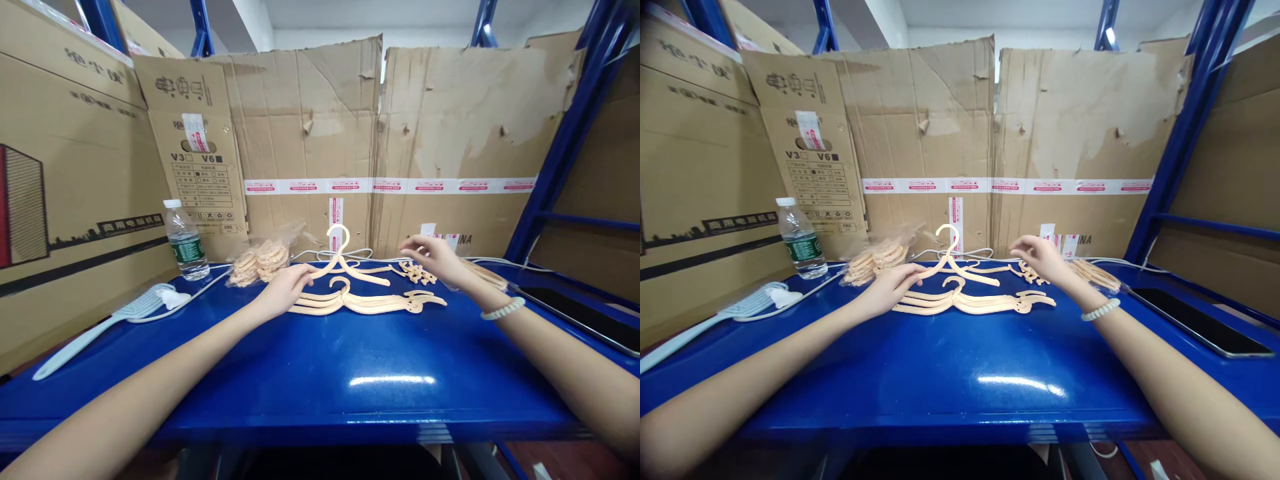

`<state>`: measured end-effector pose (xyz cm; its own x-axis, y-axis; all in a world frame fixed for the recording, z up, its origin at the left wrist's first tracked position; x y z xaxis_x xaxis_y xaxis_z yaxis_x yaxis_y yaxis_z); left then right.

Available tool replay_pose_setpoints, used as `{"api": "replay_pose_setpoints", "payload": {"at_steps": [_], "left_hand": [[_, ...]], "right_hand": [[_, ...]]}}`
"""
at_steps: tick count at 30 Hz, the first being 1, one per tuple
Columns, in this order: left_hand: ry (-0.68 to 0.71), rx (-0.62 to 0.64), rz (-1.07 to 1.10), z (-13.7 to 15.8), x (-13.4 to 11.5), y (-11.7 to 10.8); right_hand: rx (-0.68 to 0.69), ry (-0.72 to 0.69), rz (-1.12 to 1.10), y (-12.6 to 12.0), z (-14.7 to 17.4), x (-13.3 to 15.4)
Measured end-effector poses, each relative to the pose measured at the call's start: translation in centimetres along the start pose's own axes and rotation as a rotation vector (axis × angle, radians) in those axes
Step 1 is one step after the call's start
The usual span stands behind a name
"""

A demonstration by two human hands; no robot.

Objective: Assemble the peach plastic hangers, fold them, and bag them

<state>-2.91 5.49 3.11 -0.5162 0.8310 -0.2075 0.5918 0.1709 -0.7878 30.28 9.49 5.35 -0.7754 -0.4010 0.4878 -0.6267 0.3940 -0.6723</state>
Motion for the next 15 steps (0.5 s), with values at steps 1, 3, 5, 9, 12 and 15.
{"api": "replay_pose_setpoints", "payload": {"at_steps": [1, 3, 5, 9, 12, 15], "left_hand": [[-0.001, 0.000, 0.016, 0.0, 0.0, 0.2], [-0.001, 0.001, 0.049, 0.1, -0.1, 0.5], [-0.013, -0.003, 0.072, 0.2, -0.1, 0.7], [-0.052, -0.030, 0.094, 0.2, 0.0, 0.8], [-0.068, -0.060, 0.099, 0.2, 0.2, 0.7], [-0.087, -0.075, 0.095, 0.2, 0.3, 0.6]], "right_hand": [[-0.034, 0.029, 0.057, -0.2, -0.4, -1.0], [-0.001, 0.058, 0.221, -0.1, -0.9, -2.8], [0.105, 0.062, 0.379, 0.6, -0.9, -4.1], [0.244, 0.049, 0.627, 2.2, -0.3, -4.6], [0.254, 0.050, 0.743, 2.7, 0.1, -4.1], [0.252, 0.061, 0.763, 2.9, 0.3, -3.7]]}}
Point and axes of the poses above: each hand's wrist, its own z-axis away from the middle knuckle, its own y-axis out of the palm, x = y × z, the point moved 2 cm from there along -z, towards the middle knuckle, and after that the axes turned 15 degrees about y, right-handed, at the moved point
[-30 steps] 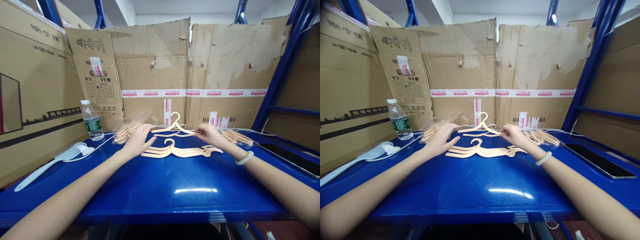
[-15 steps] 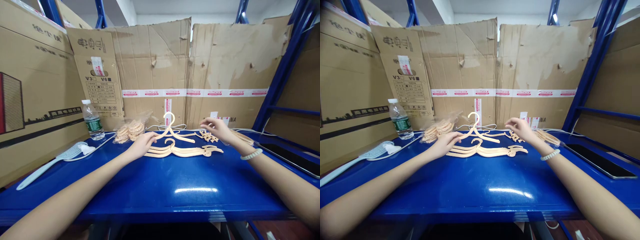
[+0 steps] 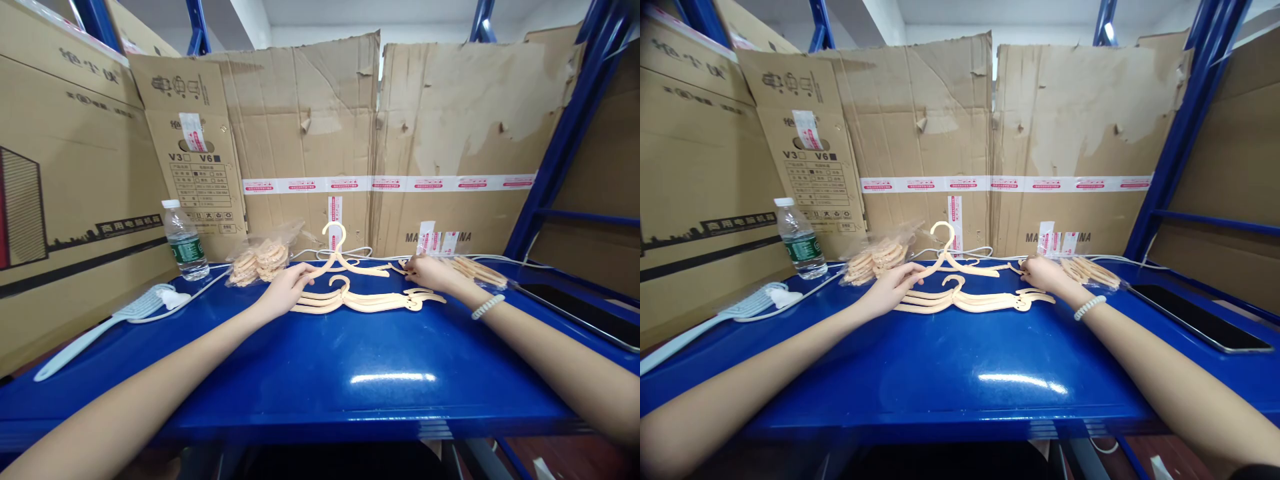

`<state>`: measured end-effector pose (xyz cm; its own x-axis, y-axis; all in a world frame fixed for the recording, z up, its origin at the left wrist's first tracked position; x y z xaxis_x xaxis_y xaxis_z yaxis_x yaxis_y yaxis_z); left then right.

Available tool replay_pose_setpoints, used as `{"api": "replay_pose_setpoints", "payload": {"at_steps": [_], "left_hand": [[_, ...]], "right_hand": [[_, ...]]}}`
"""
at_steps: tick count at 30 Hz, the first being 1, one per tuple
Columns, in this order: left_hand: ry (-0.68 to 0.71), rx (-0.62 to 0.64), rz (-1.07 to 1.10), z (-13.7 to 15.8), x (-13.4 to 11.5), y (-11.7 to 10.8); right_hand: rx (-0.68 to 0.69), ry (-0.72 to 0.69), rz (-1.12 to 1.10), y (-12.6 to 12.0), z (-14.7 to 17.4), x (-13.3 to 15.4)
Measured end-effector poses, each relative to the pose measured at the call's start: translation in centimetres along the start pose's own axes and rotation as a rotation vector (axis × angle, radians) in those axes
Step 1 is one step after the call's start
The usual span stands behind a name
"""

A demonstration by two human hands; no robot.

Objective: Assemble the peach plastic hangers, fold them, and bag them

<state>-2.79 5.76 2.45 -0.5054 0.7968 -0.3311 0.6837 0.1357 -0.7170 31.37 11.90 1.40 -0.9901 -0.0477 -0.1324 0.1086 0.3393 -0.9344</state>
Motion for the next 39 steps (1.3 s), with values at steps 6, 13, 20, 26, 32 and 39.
{"api": "replay_pose_setpoints", "payload": {"at_steps": [6, 13, 20, 26, 32, 39], "left_hand": [[-0.029, -0.007, 0.021, 0.1, 0.2, 0.0], [-0.111, -0.041, 0.132, 0.1, 0.6, 0.3], [-0.127, -0.070, 0.192, 0.1, 0.5, 0.5], [-0.151, -0.086, 0.185, 0.1, 0.5, 0.5], [-0.112, -0.095, 0.151, 0.2, 0.7, 0.6], [-0.076, -0.082, 0.127, 0.3, 1.0, 0.8]], "right_hand": [[-0.026, 0.041, -0.040, 0.3, -0.4, -0.4], [-0.257, 0.194, -0.311, -2.0, -1.0, -3.1], [-0.165, 0.455, -1.176, -4.1, 0.3, -3.2], [0.188, 0.451, -1.712, -4.4, 1.0, 0.1], [0.347, 0.451, -1.790, -3.2, 1.0, 1.5], [0.503, 0.420, -1.796, -2.4, 1.0, 2.1]]}}
Point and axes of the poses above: each hand's wrist, its own z-axis away from the middle knuckle, its own y-axis out of the palm, x = y × z, the point moved 2 cm from there along -z, towards the middle knuckle, and after that the axes turned 15 degrees about y, right-handed, at the moved point
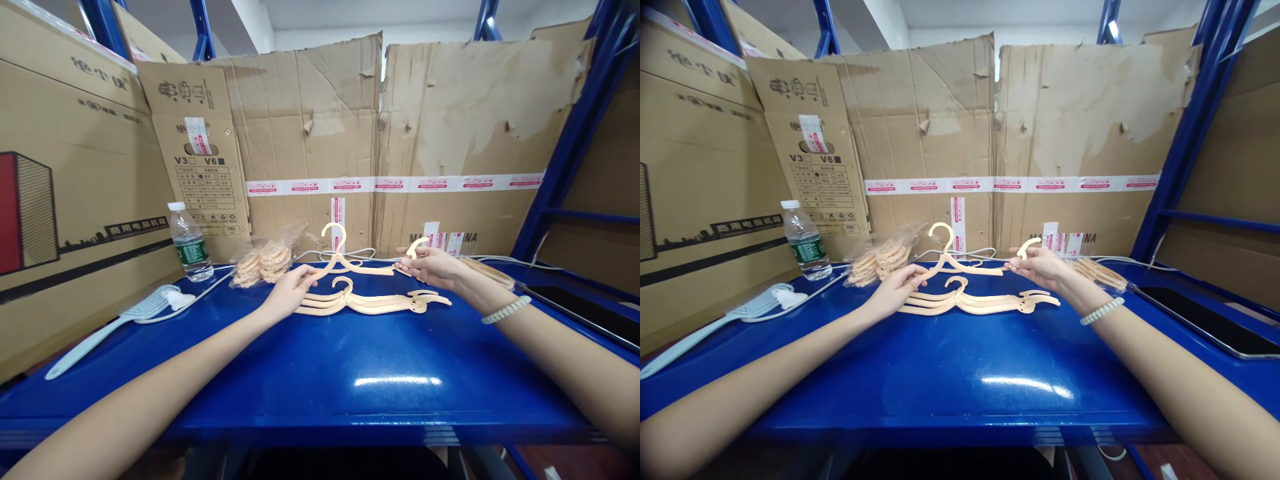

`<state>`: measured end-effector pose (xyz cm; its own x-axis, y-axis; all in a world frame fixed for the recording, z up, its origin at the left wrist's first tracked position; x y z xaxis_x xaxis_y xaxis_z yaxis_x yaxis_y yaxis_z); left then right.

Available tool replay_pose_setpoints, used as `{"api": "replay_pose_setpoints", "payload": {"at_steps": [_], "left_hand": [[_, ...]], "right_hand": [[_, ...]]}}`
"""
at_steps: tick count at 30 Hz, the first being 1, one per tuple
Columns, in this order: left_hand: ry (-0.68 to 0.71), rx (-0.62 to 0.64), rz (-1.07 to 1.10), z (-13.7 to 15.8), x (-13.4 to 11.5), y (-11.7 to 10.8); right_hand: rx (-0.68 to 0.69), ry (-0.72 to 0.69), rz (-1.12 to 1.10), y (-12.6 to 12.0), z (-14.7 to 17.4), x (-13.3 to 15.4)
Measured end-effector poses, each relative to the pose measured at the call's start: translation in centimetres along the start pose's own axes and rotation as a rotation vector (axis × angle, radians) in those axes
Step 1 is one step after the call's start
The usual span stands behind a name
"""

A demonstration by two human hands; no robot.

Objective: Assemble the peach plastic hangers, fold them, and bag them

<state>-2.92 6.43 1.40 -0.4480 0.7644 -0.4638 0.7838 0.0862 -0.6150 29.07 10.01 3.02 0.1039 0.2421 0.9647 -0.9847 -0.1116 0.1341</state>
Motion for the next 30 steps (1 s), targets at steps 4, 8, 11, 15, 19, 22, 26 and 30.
{"api": "replay_pose_setpoints", "payload": {"at_steps": [4, 8, 11, 15, 19, 22, 26, 30], "left_hand": [[0.002, -0.004, -0.009, 0.0, -0.2, 0.1], [0.012, -0.008, 0.000, 0.1, -0.6, 0.1], [0.021, -0.001, 0.001, 0.1, -0.9, 0.0], [0.051, -0.004, -0.002, 0.1, -1.2, -0.1], [0.074, -0.006, -0.019, 0.1, -1.5, -0.1], [0.086, -0.011, -0.028, 0.1, -1.7, -0.1], [0.091, -0.008, -0.019, 0.1, -2.1, 0.1], [0.087, 0.002, -0.029, 0.2, -2.2, 0.2]], "right_hand": [[0.038, 0.073, 0.038, 0.4, 0.4, 0.1], [0.107, 0.114, 0.138, 0.9, 1.0, -0.1], [0.182, 0.162, 0.164, 1.4, 1.6, -0.2], [0.200, 0.232, 0.148, 1.8, 2.0, -0.3], [0.222, 0.252, 0.155, 1.8, 1.8, -0.5], [0.244, 0.252, 0.138, 1.6, 1.5, -0.6], [0.182, 0.223, 0.147, 1.6, 1.1, -0.8], [0.086, 0.170, 0.168, 1.9, 0.9, -0.9]]}}
Point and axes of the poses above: each hand's wrist, its own z-axis away from the middle knuckle, its own y-axis out of the palm, x = y × z, the point moved 2 cm from there along -z, towards the middle knuckle, and after that the axes turned 15 degrees about y, right-handed, at the moved point
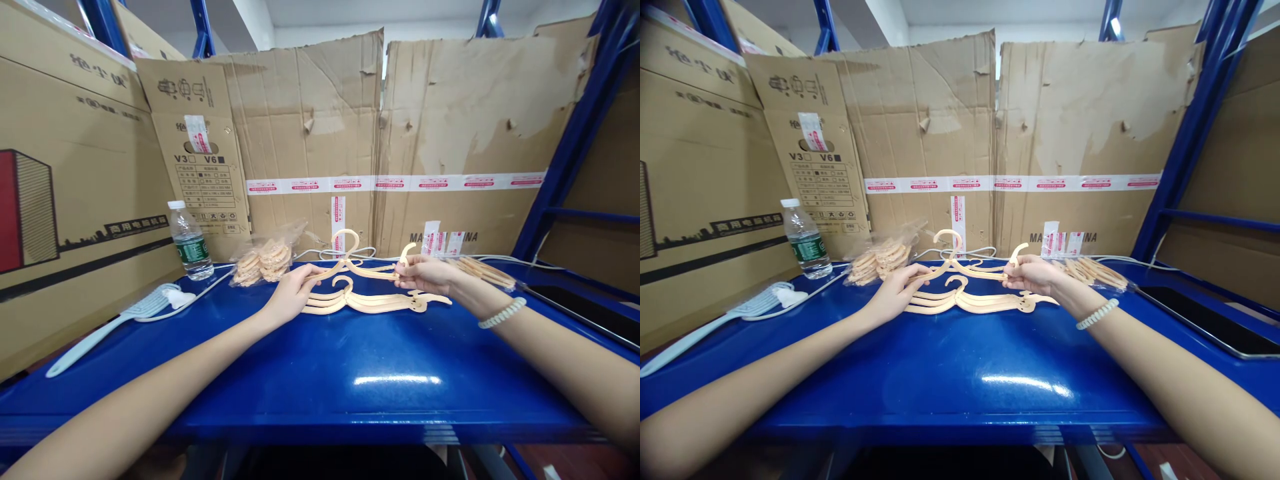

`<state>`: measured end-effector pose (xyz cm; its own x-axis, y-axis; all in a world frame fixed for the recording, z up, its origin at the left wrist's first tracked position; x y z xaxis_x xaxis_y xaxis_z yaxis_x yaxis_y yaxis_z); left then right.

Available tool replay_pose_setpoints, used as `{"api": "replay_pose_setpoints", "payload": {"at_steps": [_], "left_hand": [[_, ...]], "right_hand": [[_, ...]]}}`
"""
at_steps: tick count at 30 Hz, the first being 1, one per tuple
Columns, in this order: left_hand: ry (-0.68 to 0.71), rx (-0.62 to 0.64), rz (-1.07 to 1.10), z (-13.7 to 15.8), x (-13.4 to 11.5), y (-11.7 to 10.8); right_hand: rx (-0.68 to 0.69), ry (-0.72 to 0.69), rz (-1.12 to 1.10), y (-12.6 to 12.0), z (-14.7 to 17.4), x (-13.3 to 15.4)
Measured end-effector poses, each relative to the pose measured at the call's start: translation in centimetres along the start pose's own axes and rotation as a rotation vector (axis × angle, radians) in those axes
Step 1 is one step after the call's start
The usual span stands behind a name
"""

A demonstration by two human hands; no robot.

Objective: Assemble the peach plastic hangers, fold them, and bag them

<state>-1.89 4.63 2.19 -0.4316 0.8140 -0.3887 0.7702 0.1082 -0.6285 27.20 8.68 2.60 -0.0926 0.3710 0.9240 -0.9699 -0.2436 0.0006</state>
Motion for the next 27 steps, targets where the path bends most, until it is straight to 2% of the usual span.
{"api": "replay_pose_setpoints", "payload": {"at_steps": [8, 22, 27], "left_hand": [[-0.019, 0.007, -0.014, -0.2, 0.4, -0.4], [-0.021, 0.042, -0.089, 0.0, 0.5, -0.2], [-0.030, 0.054, -0.095, -0.1, 0.0, -0.2]], "right_hand": [[-0.064, -0.129, -0.065, 0.3, 0.1, 0.0], [-0.112, -0.134, -0.084, 0.8, 0.1, 0.0], [-0.215, -0.163, -0.076, 1.1, 0.7, 0.3]]}}
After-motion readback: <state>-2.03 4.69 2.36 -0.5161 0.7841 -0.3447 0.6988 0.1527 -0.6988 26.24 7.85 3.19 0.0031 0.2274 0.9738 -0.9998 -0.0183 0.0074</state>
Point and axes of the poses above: each hand's wrist, its own z-axis away from the middle knuckle, its own y-axis out of the palm, x = y × z, the point moved 2 cm from there along -z, towards the middle knuckle, and after that the axes turned 15 degrees about y, right-handed, at the moved point
